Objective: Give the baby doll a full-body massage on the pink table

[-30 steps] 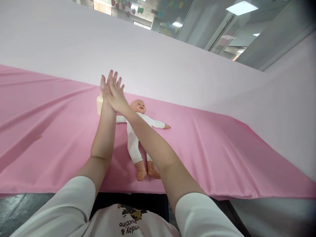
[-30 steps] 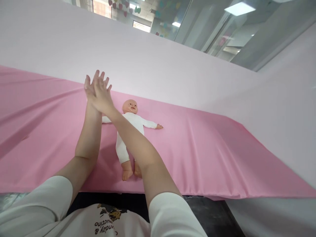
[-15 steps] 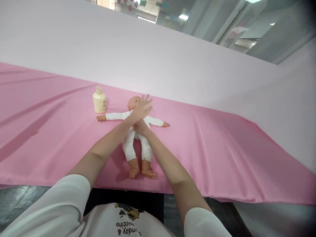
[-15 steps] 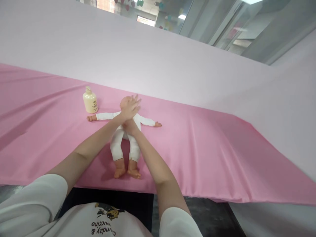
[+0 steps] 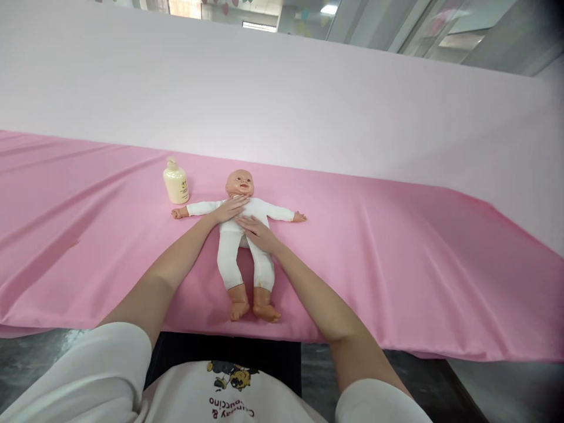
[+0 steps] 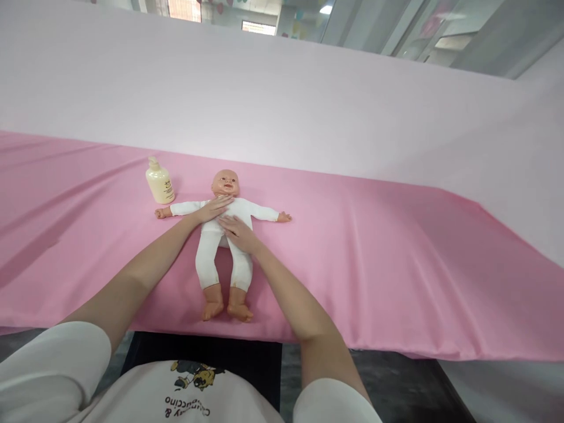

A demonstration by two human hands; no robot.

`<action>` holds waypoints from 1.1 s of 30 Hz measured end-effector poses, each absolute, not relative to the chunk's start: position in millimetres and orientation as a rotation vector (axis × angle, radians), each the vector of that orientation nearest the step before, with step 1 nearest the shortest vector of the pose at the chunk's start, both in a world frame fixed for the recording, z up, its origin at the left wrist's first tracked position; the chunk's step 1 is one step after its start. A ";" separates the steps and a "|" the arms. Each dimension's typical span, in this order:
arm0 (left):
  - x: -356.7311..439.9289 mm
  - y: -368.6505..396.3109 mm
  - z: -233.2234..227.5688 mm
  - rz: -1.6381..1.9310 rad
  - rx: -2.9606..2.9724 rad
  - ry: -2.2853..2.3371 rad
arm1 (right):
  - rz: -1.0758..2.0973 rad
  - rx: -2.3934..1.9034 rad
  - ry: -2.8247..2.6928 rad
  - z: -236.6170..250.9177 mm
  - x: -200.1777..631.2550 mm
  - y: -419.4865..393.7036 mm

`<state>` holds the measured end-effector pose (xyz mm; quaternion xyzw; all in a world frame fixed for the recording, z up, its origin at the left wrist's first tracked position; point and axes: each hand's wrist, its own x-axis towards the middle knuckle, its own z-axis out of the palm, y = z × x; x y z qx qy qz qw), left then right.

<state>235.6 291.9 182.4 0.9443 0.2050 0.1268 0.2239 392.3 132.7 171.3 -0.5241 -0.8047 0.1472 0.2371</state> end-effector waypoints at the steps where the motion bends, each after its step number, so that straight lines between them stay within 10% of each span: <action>1: 228.3 291.2 179.7 0.343 2.592 0.590 | 0.404 -1.459 -2.174 169.2 399.1 128.1; 33: 245.9 240.3 171.6 0.529 2.271 1.385 | 0.140 -2.191 -1.809 175.7 348.4 129.6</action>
